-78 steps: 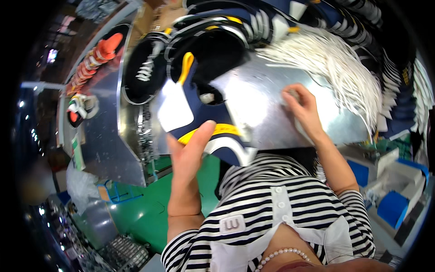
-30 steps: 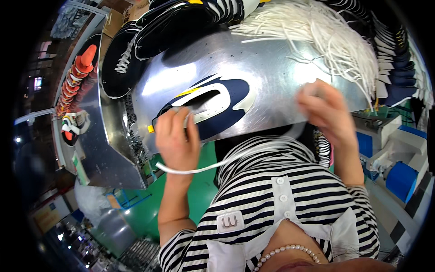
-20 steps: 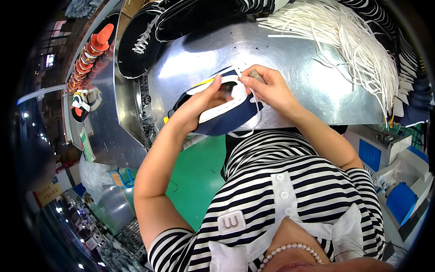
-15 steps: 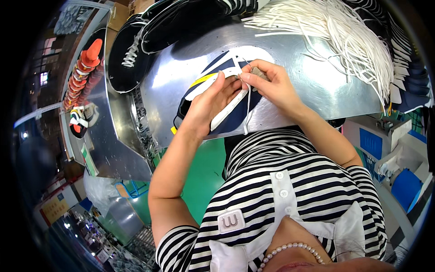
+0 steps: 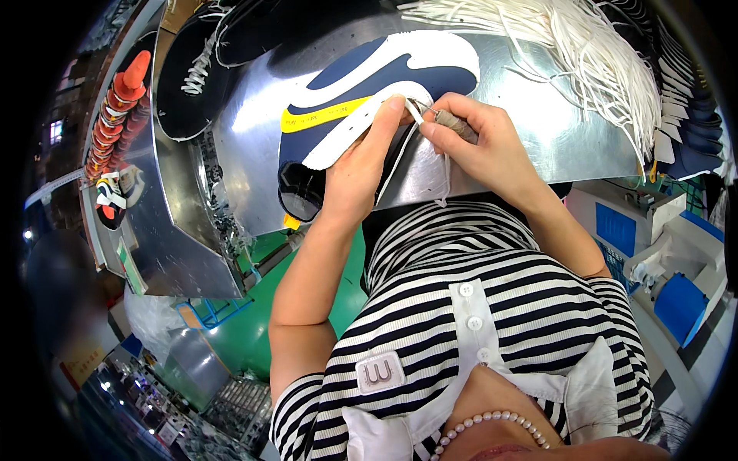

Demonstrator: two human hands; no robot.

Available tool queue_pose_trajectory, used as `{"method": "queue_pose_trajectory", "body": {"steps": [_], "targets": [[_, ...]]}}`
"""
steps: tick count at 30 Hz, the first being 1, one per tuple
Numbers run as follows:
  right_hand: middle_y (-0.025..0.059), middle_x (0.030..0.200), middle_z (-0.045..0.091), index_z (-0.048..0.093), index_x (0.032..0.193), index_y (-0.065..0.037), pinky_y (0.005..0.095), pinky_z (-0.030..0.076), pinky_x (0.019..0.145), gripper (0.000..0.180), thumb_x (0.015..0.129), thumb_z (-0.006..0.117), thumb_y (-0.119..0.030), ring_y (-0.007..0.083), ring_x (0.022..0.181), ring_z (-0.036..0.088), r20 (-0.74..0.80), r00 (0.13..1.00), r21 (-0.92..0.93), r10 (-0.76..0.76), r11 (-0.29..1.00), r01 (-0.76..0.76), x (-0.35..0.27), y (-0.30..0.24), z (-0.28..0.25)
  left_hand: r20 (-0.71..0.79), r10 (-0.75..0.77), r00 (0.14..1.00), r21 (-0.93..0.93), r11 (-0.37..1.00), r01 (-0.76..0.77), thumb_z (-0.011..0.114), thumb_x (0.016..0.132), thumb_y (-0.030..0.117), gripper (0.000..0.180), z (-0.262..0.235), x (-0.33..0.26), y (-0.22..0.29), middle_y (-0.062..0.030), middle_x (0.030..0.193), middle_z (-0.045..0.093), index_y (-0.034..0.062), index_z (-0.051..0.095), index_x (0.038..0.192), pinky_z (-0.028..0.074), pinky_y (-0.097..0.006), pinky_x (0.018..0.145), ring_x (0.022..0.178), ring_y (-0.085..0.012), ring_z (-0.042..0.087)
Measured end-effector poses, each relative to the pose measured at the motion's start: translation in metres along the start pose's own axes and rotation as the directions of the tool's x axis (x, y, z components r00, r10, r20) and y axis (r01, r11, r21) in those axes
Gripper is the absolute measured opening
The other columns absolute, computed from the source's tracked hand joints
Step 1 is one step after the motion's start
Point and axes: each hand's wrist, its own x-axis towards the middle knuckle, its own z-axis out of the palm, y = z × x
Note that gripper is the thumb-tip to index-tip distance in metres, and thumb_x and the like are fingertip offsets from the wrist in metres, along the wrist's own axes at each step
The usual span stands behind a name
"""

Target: The person threads white shoelaces through the eyelets of a blue and white sneaker. They pull the laces tight and arrange them neatly on the shoe's surface. The person repeats this process for multiple shoes on a metal workbench.

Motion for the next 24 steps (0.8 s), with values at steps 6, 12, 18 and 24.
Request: {"method": "queue_pose_trajectory", "body": {"steps": [6,12,18,24], "targets": [[0.0106,0.082,0.069,0.056,0.1,0.002,0.0287,0.055,0.074,0.014,0.096,0.057,-0.011,0.0196,0.082,0.071,-0.125,0.965,-0.028,-0.231,0.973,0.229,-0.009,-0.005,-0.006,0.028,0.008,1.0,0.184,0.983,-0.013,0.058,0.098,0.017,0.029,-0.001,-0.003,0.0,-0.0133,0.106,0.068,-0.0053,0.062,0.117,0.051,-0.033,0.092,0.096,-0.0198,0.066],[0.0109,0.081,0.069,0.058,0.1,0.0,0.0276,0.054,0.069,0.011,0.094,0.059,-0.01,0.0209,0.075,0.07,-0.136,0.958,-0.101,-0.253,0.965,0.241,-0.003,-0.001,-0.01,-0.006,0.054,0.999,0.225,0.973,-0.052,0.065,0.093,0.014,0.02,0.002,-0.002,-0.003,-0.0057,0.098,0.071,-0.001,0.069,0.106,0.051,-0.025,0.078,0.087,-0.0117,0.065],[0.0095,0.069,0.066,0.055,0.1,-0.003,0.0357,0.052,0.059,0.015,0.091,0.061,-0.013,0.0287,0.065,0.067,-0.2,0.939,-0.361,-0.279,0.912,0.194,0.006,-0.001,-0.006,0.283,0.442,0.851,0.778,0.413,-0.473,0.061,0.093,0.012,0.026,0.014,-0.006,-0.004,-0.0128,0.108,0.07,-0.0021,0.066,0.114,0.051,-0.033,0.084,0.096,-0.0267,0.068],[0.0107,0.072,0.064,0.056,0.101,-0.003,0.0348,0.05,0.059,0.016,0.091,0.062,-0.015,0.0253,0.062,0.063,-0.034,0.956,-0.522,-0.291,0.821,0.231,0.017,-0.002,-0.016,0.069,0.149,0.986,0.494,0.854,-0.163,0.062,0.093,0.006,0.028,-0.003,-0.001,-0.021,-0.0108,0.115,0.067,-0.0017,0.062,0.12,0.049,-0.033,0.092,0.105,-0.0217,0.065]]}}
